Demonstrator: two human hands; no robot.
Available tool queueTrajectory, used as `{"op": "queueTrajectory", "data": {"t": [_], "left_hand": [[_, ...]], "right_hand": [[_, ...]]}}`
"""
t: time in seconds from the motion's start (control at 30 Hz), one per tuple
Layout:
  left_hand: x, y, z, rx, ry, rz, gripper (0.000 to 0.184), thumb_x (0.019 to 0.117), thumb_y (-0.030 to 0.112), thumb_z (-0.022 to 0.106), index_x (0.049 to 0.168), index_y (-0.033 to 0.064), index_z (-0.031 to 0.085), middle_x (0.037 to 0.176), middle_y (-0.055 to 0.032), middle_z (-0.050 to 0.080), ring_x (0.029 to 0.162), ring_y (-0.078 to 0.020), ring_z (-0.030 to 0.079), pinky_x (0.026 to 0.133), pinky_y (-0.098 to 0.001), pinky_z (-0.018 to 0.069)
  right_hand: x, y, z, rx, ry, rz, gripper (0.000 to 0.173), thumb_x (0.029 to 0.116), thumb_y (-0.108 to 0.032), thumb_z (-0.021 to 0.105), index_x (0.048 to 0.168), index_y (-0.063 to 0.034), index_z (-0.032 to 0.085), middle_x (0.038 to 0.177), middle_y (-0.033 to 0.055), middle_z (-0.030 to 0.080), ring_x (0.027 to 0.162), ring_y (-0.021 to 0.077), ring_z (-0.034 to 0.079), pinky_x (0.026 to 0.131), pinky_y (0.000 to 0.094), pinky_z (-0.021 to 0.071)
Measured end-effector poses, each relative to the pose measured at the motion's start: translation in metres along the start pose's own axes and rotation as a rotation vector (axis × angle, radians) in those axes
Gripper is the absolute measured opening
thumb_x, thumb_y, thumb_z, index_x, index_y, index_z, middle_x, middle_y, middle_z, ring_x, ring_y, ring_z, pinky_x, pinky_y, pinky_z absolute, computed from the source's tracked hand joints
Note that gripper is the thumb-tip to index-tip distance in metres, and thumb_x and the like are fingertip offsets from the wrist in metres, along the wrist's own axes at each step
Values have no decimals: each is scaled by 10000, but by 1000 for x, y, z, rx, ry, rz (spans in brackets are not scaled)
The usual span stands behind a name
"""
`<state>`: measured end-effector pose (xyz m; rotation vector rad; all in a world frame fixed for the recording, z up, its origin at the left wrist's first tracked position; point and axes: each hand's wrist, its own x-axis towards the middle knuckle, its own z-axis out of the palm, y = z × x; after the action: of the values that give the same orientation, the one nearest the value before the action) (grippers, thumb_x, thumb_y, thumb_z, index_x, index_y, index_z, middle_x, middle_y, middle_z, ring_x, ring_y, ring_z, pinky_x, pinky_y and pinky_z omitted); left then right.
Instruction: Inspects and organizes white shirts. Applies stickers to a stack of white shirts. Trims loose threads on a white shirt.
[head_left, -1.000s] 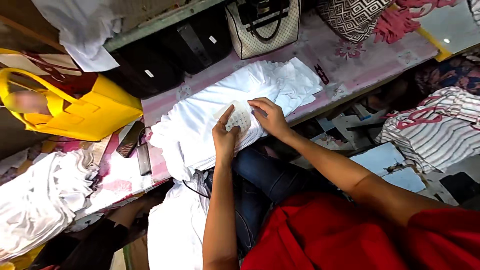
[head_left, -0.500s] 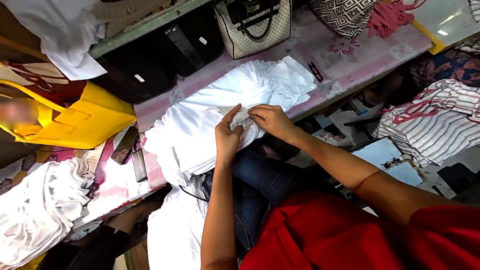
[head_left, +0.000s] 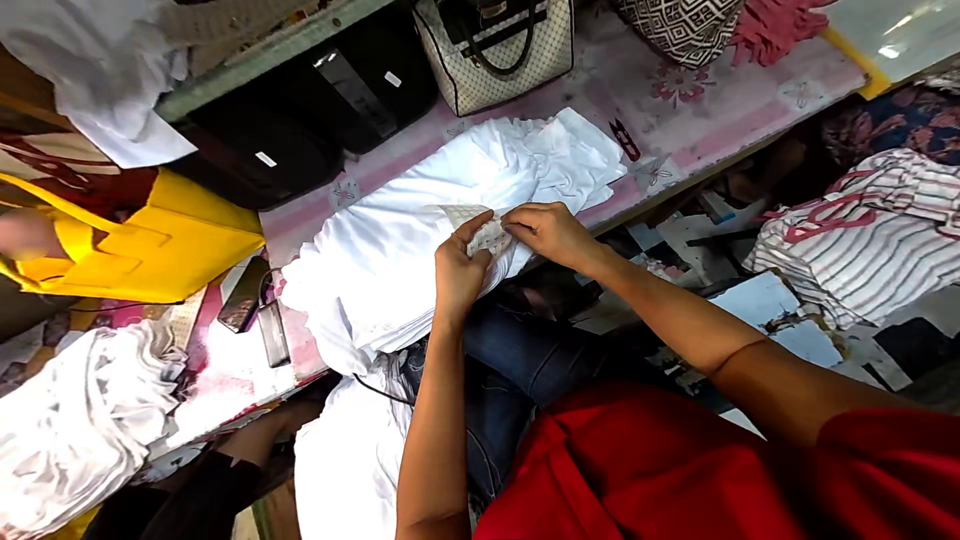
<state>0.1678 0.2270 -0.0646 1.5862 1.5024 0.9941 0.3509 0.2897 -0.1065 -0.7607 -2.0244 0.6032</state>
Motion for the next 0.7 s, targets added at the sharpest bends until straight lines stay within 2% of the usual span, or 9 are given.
{"op": "queueTrajectory", "data": {"t": [0.13, 0.2, 0.23, 0.27, 0.3, 0.37, 0.43, 0.53, 0.7], "left_hand": [[2, 8, 5, 188, -7, 39, 497, 891, -112, 548, 1340, 69, 658, 1248, -109, 721, 950, -206, 729, 802, -428, 589], [4, 8, 15, 477, 94, 179, 446, 895, -100, 525, 1284, 34, 696, 1015, -190, 745, 741, -320, 699, 648, -531, 550], [5, 8, 23, 634, 168, 267, 404, 891, -99, 537, 1231, 19, 720, 959, -208, 733, 736, -364, 701, 633, -556, 547], [6, 7, 33, 752, 222, 340, 348, 901, -91, 553, 1179, 15, 734, 1013, -208, 728, 858, -378, 721, 726, -551, 571], [8, 6, 43, 813, 213, 377, 295, 917, -83, 566, 1144, 2, 734, 1142, -220, 717, 1071, -399, 701, 929, -570, 552], [16, -5, 65, 822, 71, 402, 195, 919, -55, 608, 1063, -56, 740, 1352, -246, 640, 1345, -442, 546, 1150, -636, 370], [23, -25, 83, 868, -83, 358, 168, 949, 41, 651, 1044, -68, 735, 1472, -218, 560, 1436, -418, 453, 1193, -655, 281], [26, -40, 89, 930, -128, 376, 114, 913, -38, 620, 951, -81, 719, 1488, -197, 552, 1425, -402, 474, 1173, -652, 321], [29, -35, 77, 948, -223, 284, 160, 946, 68, 668, 1019, -61, 730, 1532, -161, 520, 1456, -371, 443, 1174, -676, 289]], "right_hand": [[-2, 3, -4, 163, 106, 236, 153, 970, -43, 634, 1017, 54, 742, 946, 159, 749, 824, 182, 733, 803, 333, 611], [-4, 10, -13, 327, 183, 425, 161, 990, -53, 623, 1051, 64, 715, 976, 144, 750, 837, 147, 740, 809, 315, 626], [-7, 14, -20, 399, 222, 522, 171, 1002, -54, 608, 1078, 69, 698, 1010, 147, 748, 870, 161, 749, 821, 331, 635], [-10, 20, -27, 456, 265, 604, 176, 1009, -62, 602, 1096, 66, 685, 1029, 142, 743, 891, 172, 752, 824, 343, 641], [-16, 26, -34, 492, 306, 663, 181, 1012, -64, 595, 1109, 66, 676, 1037, 138, 741, 898, 179, 752, 824, 348, 641], [-28, 38, -45, 512, 368, 718, 178, 1016, -67, 591, 1112, 61, 669, 1014, 125, 745, 885, 180, 752, 823, 345, 640], [-40, 42, -54, 494, 401, 752, 180, 1017, -74, 597, 1109, 60, 672, 1002, 124, 746, 885, 180, 750, 835, 346, 636], [-57, 43, -63, 443, 419, 768, 174, 1009, -56, 602, 1100, 71, 677, 1019, 143, 739, 906, 187, 750, 862, 352, 634], [-88, 24, -51, 292, 230, 662, 176, 1011, -51, 604, 1135, 44, 684, 1047, 154, 735, 905, 174, 741, 868, 356, 619]]}}
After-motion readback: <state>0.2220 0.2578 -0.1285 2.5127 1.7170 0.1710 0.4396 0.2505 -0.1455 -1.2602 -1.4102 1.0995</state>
